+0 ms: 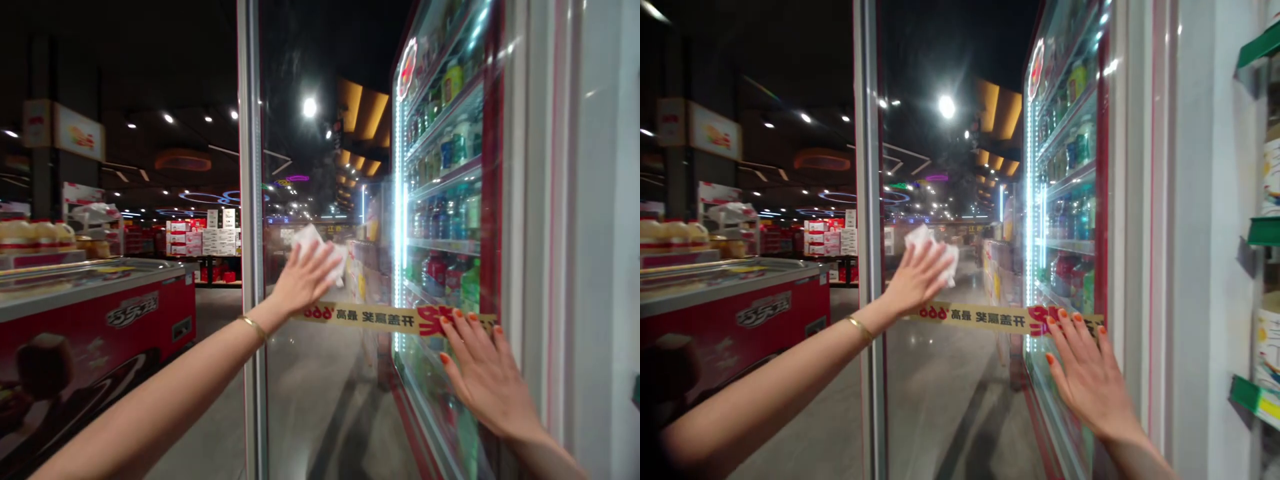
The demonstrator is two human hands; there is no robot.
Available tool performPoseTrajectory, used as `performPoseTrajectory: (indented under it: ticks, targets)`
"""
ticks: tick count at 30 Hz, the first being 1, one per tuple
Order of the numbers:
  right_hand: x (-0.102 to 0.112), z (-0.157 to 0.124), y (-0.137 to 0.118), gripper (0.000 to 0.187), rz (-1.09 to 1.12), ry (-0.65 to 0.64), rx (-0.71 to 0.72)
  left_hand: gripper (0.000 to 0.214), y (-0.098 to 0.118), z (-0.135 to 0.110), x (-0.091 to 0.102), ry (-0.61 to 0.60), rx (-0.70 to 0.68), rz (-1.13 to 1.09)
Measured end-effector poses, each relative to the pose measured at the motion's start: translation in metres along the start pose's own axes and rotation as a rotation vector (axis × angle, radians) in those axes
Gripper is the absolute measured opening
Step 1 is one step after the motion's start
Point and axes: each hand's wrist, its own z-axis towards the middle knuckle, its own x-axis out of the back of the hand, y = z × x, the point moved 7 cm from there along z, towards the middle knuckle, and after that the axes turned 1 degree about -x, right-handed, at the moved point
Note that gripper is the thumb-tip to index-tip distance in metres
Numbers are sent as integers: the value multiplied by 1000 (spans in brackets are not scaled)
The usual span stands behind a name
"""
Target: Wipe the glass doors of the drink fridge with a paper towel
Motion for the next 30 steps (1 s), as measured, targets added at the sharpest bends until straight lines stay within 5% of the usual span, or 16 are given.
performPoseTrajectory:
  ticks: [3, 7, 9, 10, 13, 14, 15, 16, 19, 21, 23, 25, 26, 27, 28, 30]
  targets:
    - [-7, -6, 1, 76, -35, 28, -22, 75, -6, 10, -13, 19, 127, -8]
    - [-12, -7, -2, 79, -59, 19, -29, 64, 56, -4, -26, -87, -359, -111]
    - [-11, -5, -2, 78, -68, 25, -29, 62, 51, 0, -23, -134, -451, -153]
    - [-10, -5, -2, 78, -73, 28, -29, 64, 33, 10, -20, -125, -345, -161]
    - [-9, -4, -2, 77, -78, 31, -33, 69, -37, 40, -10, 32, 311, -127]
    - [-9, -4, -1, 76, -76, 31, -38, 70, -43, 41, -9, 90, 440, -107]
    - [-10, -5, -1, 75, -75, 32, -41, 70, -34, 44, -10, 115, 422, -97]
    - [-11, -5, -1, 75, -75, 32, -41, 69, -14, 46, -13, 103, 278, -99]
    - [-12, -5, -2, 74, -92, 40, -20, 62, 58, 35, -22, -28, -452, -146]
    - [-12, -4, -3, 75, -102, 36, -8, 61, 52, 39, -19, -49, -594, -162]
    - [-11, -3, -3, 77, -103, 24, -6, 68, 9, 68, -12, -5, -362, -160]
    - [-10, -3, -2, 77, -109, 16, -16, 72, -45, 90, -4, 98, 170, -145]
    - [-10, -4, -2, 77, -115, 19, -20, 72, -57, 90, -2, 136, 383, -138]
    - [-10, -5, -2, 78, -124, 25, -21, 72, -51, 88, -3, 138, 446, -134]
    - [-11, -6, -2, 80, -134, 35, -15, 71, -27, 89, -8, 93, 311, -143]
    - [-13, -9, -4, 85, -157, 66, 9, 69, 45, 78, -20, -55, -262, -176]
